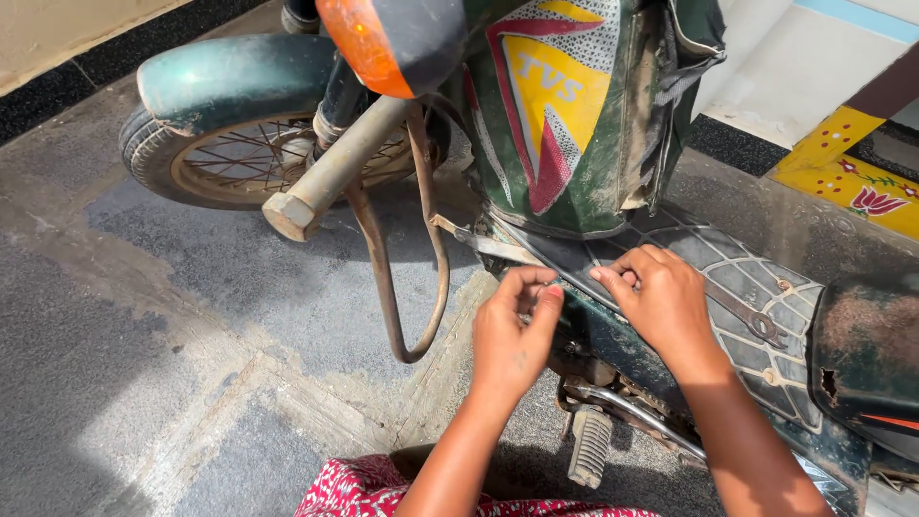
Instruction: The person sits on the ground beside a green TVS moped and uses a spanner to work on a bolt near the side panel. They then loosen and pull the plastic side cover away from the body, holding the panel with both hands while working at its edge.
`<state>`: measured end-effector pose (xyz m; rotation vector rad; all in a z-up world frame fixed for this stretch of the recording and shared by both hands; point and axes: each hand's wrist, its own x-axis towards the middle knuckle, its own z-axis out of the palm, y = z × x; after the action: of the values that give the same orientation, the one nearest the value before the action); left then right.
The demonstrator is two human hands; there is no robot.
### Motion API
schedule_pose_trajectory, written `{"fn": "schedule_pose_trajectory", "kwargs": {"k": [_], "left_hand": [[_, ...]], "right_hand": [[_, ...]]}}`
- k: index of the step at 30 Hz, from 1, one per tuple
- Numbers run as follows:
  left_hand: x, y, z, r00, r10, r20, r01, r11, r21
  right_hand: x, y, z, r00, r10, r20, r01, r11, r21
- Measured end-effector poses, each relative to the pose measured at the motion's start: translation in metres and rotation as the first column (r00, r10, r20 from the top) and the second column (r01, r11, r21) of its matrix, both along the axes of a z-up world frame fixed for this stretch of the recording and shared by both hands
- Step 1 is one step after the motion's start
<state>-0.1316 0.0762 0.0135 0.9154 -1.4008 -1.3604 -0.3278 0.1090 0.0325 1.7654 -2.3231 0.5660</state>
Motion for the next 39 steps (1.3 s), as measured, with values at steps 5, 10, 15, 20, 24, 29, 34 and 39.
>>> {"fn": "schedule_pose_trajectory", "kwargs": {"k": [5, 10, 15, 20, 24, 29, 34, 39], "left_hand": [[-0.019, -0.03, -0.052, 0.986, -0.054, -0.159, 0.108, 0.927, 0.36], [-0.017, -0.046, -0.055, 0.983, -0.087, -0.163, 0.153, 0.879, 0.453], [-0.02, -0.055, -0.061, 0.972, -0.078, -0.223, 0.178, 0.861, 0.477], [-0.028, -0.058, -0.063, 0.976, -0.035, -0.215, 0.143, 0.847, 0.511], [-0.031, -0.06, -0.067, 0.974, -0.027, -0.223, 0.139, 0.852, 0.505], [-0.03, -0.06, -0.069, 0.973, -0.033, -0.227, 0.143, 0.863, 0.485], [-0.03, -0.062, -0.07, 0.972, -0.029, -0.232, 0.143, 0.858, 0.493], [-0.026, -0.063, -0.069, 0.976, -0.062, -0.208, 0.161, 0.851, 0.501]], "right_hand": [[-0.007, 0.002, -0.003, 0.949, 0.249, -0.196, -0.272, 0.957, -0.101], [-0.014, 0.001, 0.009, 0.856, 0.478, -0.198, -0.504, 0.856, -0.115], [-0.007, 0.006, 0.014, 0.959, 0.279, -0.058, -0.284, 0.949, -0.135], [-0.011, 0.0, 0.005, 0.958, 0.276, -0.075, -0.28, 0.959, -0.054], [-0.021, -0.001, 0.01, 0.861, 0.488, -0.146, -0.498, 0.866, -0.041], [-0.015, -0.001, 0.023, 0.884, 0.46, -0.082, -0.464, 0.885, -0.031], [-0.013, -0.002, 0.016, 0.98, 0.192, -0.052, -0.188, 0.979, 0.074], [-0.021, -0.003, 0.013, 0.882, 0.406, -0.237, -0.404, 0.913, 0.062]]}}
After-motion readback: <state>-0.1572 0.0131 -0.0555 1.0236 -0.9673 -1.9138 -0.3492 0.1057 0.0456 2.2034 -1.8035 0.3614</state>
